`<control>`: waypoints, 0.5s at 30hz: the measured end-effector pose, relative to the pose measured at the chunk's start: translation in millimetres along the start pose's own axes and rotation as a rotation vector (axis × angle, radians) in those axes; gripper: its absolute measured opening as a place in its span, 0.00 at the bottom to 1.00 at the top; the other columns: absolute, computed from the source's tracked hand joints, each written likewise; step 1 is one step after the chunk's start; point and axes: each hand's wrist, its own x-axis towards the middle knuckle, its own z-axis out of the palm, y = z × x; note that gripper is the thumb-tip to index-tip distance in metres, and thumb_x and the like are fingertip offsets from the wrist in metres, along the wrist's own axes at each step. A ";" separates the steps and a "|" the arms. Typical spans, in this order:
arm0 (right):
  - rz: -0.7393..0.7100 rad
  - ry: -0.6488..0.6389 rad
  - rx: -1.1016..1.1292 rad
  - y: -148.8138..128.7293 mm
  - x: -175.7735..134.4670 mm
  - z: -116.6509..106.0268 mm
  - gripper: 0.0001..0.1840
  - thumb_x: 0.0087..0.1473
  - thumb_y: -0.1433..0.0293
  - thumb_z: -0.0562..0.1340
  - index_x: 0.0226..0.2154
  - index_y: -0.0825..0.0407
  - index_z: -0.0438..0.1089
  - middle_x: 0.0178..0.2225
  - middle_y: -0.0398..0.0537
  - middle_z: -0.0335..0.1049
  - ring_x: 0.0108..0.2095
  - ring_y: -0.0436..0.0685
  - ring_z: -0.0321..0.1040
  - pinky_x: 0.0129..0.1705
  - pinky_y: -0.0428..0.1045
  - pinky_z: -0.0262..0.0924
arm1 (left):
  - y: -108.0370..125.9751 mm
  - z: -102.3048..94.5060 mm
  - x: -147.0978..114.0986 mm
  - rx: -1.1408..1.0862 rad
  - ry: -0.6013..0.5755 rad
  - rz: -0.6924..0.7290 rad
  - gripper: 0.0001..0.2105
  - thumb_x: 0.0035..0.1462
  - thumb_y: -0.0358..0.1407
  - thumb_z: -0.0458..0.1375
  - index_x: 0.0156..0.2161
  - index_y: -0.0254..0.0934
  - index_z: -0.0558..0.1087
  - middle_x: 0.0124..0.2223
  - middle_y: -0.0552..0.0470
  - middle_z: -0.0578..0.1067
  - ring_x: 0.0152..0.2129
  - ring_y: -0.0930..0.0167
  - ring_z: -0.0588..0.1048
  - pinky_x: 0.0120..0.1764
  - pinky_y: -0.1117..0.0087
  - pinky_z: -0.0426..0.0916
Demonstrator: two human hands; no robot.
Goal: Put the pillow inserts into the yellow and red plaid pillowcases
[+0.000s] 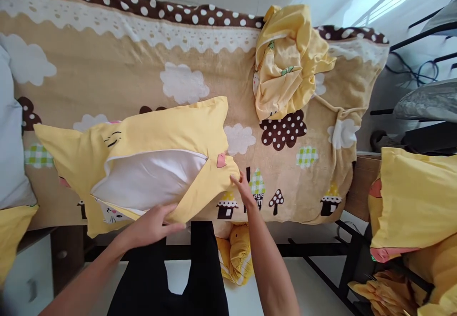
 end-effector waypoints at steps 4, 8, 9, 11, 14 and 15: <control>0.067 0.086 0.115 7.3 12.8 22.9 0.38 0.34 0.47 0.70 0.42 0.56 0.73 0.41 0.59 0.78 0.39 0.65 0.75 0.39 0.55 0.70 | -29.3 -13.6 -34.4 0.358 0.201 -0.031 0.16 0.65 0.40 0.45 0.30 0.41 0.72 0.25 0.53 0.74 0.22 0.68 0.72 0.27 0.70 0.61; 0.039 0.162 0.060 4.8 8.4 -1.1 0.35 0.34 0.44 0.68 0.37 0.53 0.73 0.37 0.55 0.78 0.34 0.62 0.73 0.36 0.54 0.68 | -54.3 -26.4 -56.4 0.349 0.471 0.046 0.19 0.67 0.40 0.41 0.37 0.43 0.75 0.28 0.54 0.77 0.23 0.70 0.73 0.27 0.72 0.63; 0.045 0.151 0.027 4.4 5.1 -8.9 0.33 0.33 0.44 0.68 0.34 0.53 0.74 0.33 0.54 0.78 0.31 0.62 0.72 0.34 0.54 0.68 | -56.2 -27.1 -60.6 0.347 0.496 0.087 0.18 0.67 0.40 0.42 0.38 0.43 0.75 0.29 0.53 0.77 0.24 0.70 0.73 0.29 0.72 0.65; 0.058 0.108 -0.079 2.5 -1.4 -21.4 0.26 0.32 0.47 0.70 0.23 0.52 0.72 0.22 0.50 0.73 0.25 0.60 0.68 0.31 0.55 0.65 | -58.9 -26.0 -66.6 0.372 0.468 0.164 0.16 0.67 0.40 0.45 0.38 0.43 0.76 0.32 0.52 0.78 0.28 0.70 0.74 0.32 0.71 0.67; 0.042 0.056 -0.238 -8.0 -2.4 -29.3 0.23 0.29 0.53 0.72 0.11 0.50 0.63 0.12 0.44 0.61 0.21 0.58 0.63 0.33 0.56 0.63 | -77.5 -22.7 -72.1 0.490 0.396 0.158 0.13 0.65 0.39 0.49 0.34 0.41 0.75 0.36 0.52 0.77 0.31 0.68 0.74 0.34 0.69 0.67; 0.020 0.049 -0.262 -14.3 0.7 -28.3 0.23 0.30 0.54 0.72 0.11 0.50 0.63 0.12 0.43 0.61 0.23 0.58 0.64 0.35 0.56 0.63 | -89.2 -22.1 -73.7 0.541 0.414 0.146 0.12 0.64 0.38 0.50 0.33 0.41 0.74 0.36 0.51 0.77 0.33 0.68 0.74 0.35 0.68 0.67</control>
